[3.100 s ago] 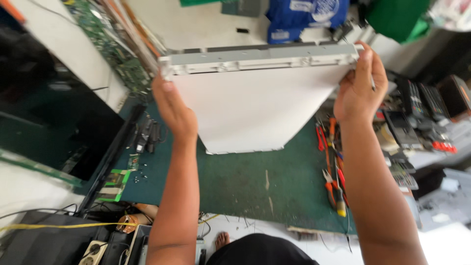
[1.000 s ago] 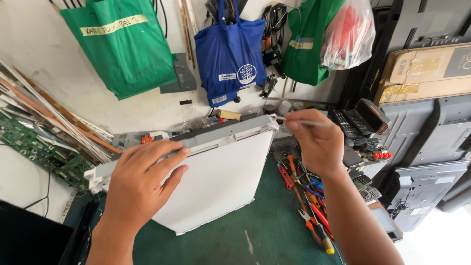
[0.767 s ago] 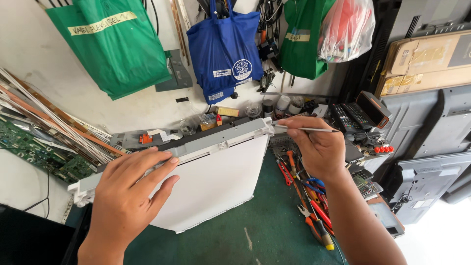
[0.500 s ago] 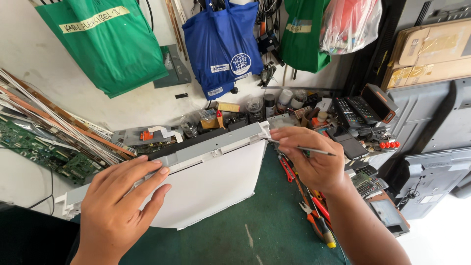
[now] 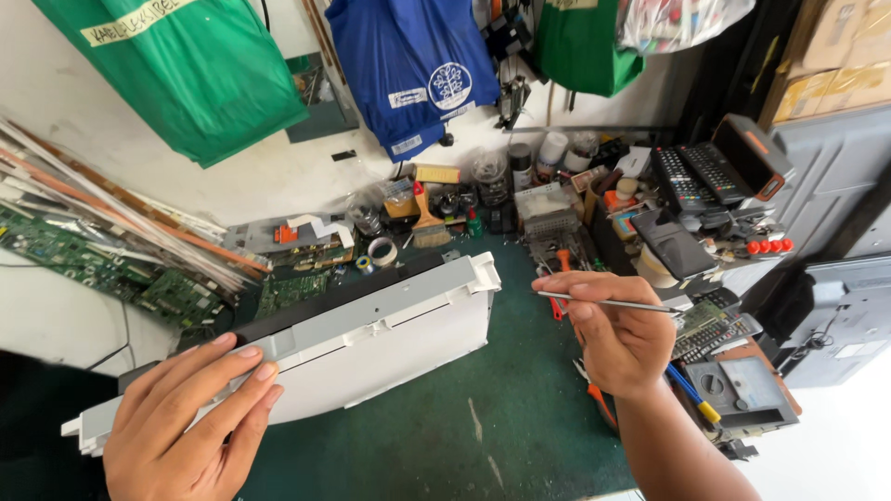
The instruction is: The person disassembles an electronic display panel at a workbench by removing internal plastic frames and layers using a screwdriver and by hand.
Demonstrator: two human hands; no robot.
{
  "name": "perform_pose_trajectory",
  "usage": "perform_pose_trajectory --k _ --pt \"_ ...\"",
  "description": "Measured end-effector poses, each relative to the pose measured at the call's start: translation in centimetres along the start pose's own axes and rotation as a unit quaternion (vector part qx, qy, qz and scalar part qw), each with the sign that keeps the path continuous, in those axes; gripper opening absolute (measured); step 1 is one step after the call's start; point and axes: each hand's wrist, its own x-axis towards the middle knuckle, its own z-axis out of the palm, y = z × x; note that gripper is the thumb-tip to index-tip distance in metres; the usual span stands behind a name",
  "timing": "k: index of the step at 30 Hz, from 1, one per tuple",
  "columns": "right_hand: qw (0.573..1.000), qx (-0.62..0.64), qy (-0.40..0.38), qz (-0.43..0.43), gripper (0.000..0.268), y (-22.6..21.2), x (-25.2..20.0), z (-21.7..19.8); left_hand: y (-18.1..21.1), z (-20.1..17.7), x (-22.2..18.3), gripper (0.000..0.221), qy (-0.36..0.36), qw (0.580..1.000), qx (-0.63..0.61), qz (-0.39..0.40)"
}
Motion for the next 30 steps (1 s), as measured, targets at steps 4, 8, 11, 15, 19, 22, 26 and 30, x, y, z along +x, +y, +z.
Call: perform_pose_trajectory --k 4,8,11,15,19,22,26,30 --pt "1.0 0.012 -0.004 0.015 0.011 -0.5 -0.3 -1.3 0.9 0.1 0.4 0.02 0.024 0.999 -0.012 0.019" --pt "0.999 0.004 -0.048 -0.019 0.009 -2.6 1.1 -1.1 2.2 -0.2 0.3 0.014 0.044 0.998 -0.028 0.024" --pt "0.992 0.008 -0.118 -0.038 0.012 -5.0 2.9 0.5 2.5 -0.5 -0.2 0.015 0.054 0.998 -0.03 0.02" --pt "0.972 -0.031 -0.227 -0.056 0.011 -8.9 5.7 4.7 2.2 -0.7 -0.7 0.019 0.076 0.996 -0.043 0.034" --pt "0.952 -0.074 -0.294 -0.048 0.013 -11.3 7.0 11.2 0.8 -1.0 -1.4 0.019 0.111 0.99 -0.073 0.042" --pt "0.933 -0.139 -0.329 -0.037 0.003 -11.6 7.6 16.2 -0.4 -1.7 -1.4 0.016 0.108 0.984 -0.131 0.046" --pt "0.918 -0.176 -0.354 0.028 0.014 -10.4 7.5 21.2 -1.9 -2.3 -1.6 0.014 0.119 0.981 -0.138 0.06" --pt "0.91 -0.233 -0.34 0.055 0.017 -9.7 7.3 23.6 -2.7 -3.6 -2.6 0.006 0.147 0.988 -0.039 0.012"
